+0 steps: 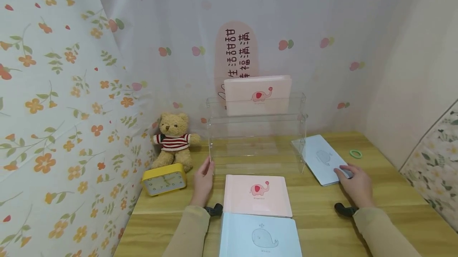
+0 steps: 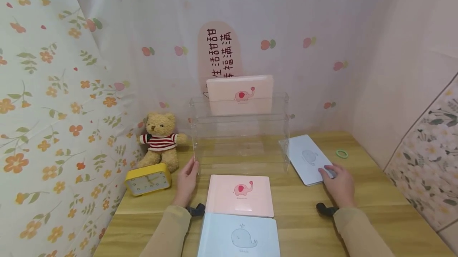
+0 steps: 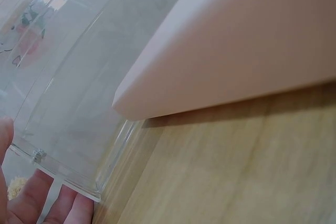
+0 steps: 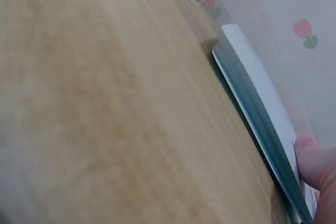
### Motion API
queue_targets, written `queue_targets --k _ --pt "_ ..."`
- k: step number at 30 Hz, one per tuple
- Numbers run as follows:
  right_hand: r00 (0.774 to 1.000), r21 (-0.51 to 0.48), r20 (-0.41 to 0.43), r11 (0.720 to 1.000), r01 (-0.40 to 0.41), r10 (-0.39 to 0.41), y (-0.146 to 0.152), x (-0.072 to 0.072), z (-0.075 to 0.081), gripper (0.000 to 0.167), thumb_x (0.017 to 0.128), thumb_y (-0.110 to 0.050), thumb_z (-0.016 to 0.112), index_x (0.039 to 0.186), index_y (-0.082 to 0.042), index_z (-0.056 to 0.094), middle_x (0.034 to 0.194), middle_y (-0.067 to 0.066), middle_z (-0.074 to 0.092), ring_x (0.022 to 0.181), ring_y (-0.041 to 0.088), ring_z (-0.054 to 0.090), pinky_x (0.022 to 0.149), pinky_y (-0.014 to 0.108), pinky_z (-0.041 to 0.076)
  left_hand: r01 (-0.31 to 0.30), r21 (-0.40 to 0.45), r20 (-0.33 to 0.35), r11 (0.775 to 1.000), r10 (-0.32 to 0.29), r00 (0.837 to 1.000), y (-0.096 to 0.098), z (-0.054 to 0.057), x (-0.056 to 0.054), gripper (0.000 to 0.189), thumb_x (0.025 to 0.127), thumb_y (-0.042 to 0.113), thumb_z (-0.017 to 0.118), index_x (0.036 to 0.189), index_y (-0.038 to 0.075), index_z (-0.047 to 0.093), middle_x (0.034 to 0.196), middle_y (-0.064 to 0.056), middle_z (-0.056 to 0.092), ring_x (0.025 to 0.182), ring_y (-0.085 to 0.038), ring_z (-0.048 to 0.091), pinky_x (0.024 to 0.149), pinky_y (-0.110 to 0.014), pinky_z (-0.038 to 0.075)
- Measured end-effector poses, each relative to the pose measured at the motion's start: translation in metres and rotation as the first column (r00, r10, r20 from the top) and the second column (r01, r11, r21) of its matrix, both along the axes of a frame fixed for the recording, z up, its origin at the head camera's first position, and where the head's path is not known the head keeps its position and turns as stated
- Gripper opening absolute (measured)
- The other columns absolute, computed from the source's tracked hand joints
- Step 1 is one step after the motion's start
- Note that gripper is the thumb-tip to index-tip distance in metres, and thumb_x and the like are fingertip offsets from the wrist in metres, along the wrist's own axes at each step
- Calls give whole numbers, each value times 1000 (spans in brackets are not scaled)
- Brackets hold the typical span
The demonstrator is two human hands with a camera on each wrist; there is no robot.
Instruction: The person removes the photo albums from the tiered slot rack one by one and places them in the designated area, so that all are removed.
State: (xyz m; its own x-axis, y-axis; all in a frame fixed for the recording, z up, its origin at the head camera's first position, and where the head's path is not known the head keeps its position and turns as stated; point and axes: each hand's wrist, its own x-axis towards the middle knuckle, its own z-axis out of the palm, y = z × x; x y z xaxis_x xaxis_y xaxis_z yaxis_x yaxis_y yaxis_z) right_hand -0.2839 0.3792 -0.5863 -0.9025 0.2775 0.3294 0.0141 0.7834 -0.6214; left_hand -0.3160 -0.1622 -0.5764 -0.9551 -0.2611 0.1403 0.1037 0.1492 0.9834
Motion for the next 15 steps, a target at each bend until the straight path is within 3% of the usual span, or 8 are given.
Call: queue_targets --k 5,9,12,15 --pt "999 -3 -20 1000 26 -26 -2 2 -3 45 105 -33 75 122 9 77 148 44 57 135 66 52 111 77 41 -9 -5 1 1000 9 1000 2 0 1 46 113 30 66 158 21 63 159 -10 64 147 -33 61 121 -54 52" --pt "997 -68 -37 995 72 -75 -4 1 -2 47 106 -35 73 122 9 76 149 42 58 137 64 51 115 76 39 -8 -15 -10 1000 8 1000 2 -1 0 46 113 32 66 157 20 63 159 -10 65 146 -33 62 119 -53 53" --pt "979 -129 -157 986 107 -127 -9 0 2 40 105 -30 75 115 8 78 139 37 66 132 60 56 114 69 41 -11 -22 -7 1000 10 1000 1 -2 -1 47 113 33 66 157 20 63 158 -10 66 144 -32 63 118 -53 54" --pt "940 -136 -317 987 88 -128 -25 -2 16 28 101 -21 80 106 7 80 120 33 74 118 54 64 101 54 45 -10 -26 1 1000 10 1000 2 -2 -1 47 113 33 66 158 19 62 158 -11 65 145 -33 63 119 -54 54"
